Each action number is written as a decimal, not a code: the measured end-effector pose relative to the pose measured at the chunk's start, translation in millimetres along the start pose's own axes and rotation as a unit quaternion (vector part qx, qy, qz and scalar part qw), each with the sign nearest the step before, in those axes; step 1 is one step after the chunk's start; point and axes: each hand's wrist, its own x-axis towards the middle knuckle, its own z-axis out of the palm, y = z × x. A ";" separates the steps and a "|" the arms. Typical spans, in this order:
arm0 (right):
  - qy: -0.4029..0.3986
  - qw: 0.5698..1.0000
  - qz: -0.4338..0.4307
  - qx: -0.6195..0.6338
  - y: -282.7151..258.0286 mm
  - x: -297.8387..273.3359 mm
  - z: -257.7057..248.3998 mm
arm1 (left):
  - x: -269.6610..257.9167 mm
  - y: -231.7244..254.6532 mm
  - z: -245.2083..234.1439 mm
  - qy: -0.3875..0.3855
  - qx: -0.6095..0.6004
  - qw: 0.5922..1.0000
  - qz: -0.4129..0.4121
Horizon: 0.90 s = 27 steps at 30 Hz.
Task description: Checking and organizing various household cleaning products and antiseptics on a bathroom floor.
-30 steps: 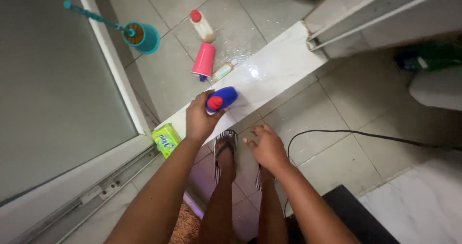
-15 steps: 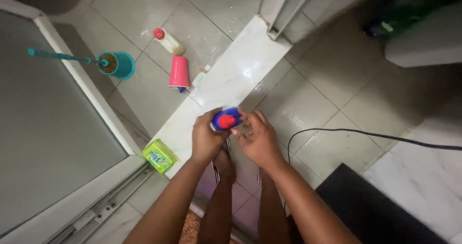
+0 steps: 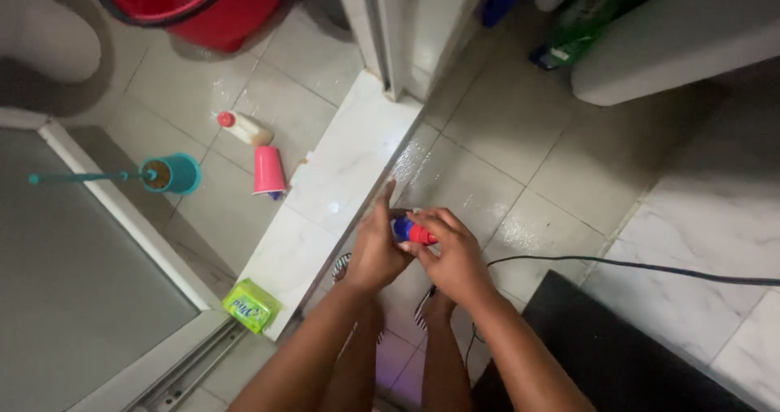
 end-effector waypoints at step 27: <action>0.085 0.994 -0.057 -0.024 93.4 -9.6 -105.9 | 66.7 66.5 107.5 -0.108 0.070 0.991 0.034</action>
